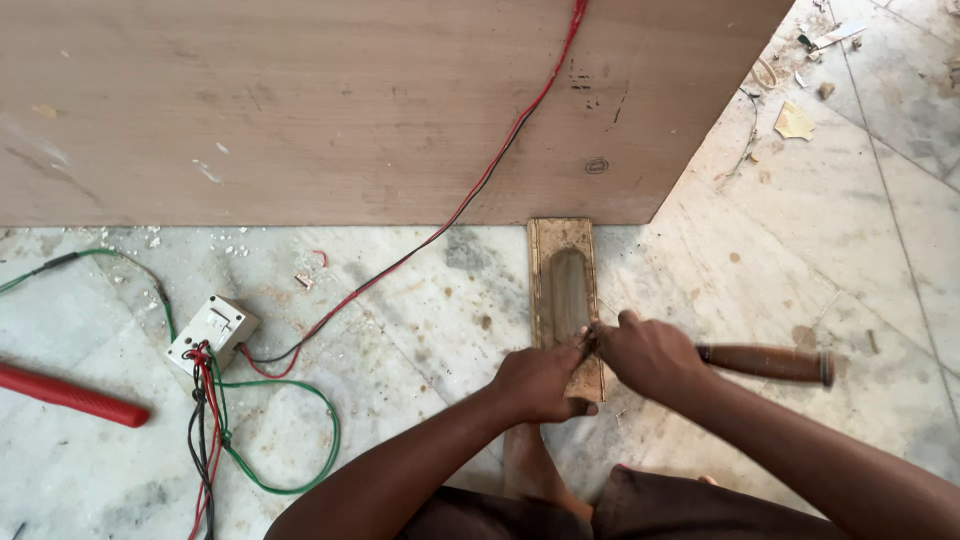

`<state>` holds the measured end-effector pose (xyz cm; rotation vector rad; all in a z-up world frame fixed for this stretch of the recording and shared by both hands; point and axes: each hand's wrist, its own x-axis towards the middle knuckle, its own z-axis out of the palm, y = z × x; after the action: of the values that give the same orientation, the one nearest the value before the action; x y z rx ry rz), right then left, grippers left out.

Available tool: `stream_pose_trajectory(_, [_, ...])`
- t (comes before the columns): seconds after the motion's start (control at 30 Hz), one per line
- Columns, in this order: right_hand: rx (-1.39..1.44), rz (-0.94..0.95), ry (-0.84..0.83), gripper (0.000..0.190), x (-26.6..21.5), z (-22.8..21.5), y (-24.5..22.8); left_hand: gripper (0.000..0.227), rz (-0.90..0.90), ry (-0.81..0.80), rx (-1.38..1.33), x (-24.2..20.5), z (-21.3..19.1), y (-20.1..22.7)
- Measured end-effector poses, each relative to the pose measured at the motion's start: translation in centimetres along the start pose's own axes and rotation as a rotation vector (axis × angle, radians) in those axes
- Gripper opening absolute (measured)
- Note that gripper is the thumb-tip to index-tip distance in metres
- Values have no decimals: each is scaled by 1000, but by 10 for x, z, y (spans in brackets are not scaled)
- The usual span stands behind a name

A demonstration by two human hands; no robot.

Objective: The person connects wires to an electrical switch on the floor, then moves to a workbench to pick up a chisel. They return to the floor and use the chisel to carve a recess into a small wooden block placed against a larger wooden panel.

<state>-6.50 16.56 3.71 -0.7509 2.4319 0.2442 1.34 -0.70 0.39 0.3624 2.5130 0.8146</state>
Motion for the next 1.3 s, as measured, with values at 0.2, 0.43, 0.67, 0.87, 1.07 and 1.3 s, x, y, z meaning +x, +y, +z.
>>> stream_pose_trajectory(0.2, [-39, -57, 343, 30, 51, -32, 22, 96, 34, 251, -5, 58, -22, -23])
stream_pose_trajectory(0.43, [-6, -50, -76, 34, -1, -21, 6, 105, 40, -38, 38, 1, 11, -12])
stream_pose_trajectory(0.67, [-88, -65, 205, 34, 43, -41, 20, 96, 23, 177, -7, 53, -12, -34])
stream_pose_trajectory(0.87, [-12, -102, 98, 39, -10, -5, 8, 110, 40, -28, 59, 1, 4, -7])
stream_pose_trajectory(1.07, [-44, -47, 285, 31, 60, -31, 25, 104, -30, 154, 69, 53, -31, -20])
stream_pose_trajectory(1.3, [-40, -119, 190, 33, -1, 17, 7, 123, -37, -129, 86, 2, 2, -4])
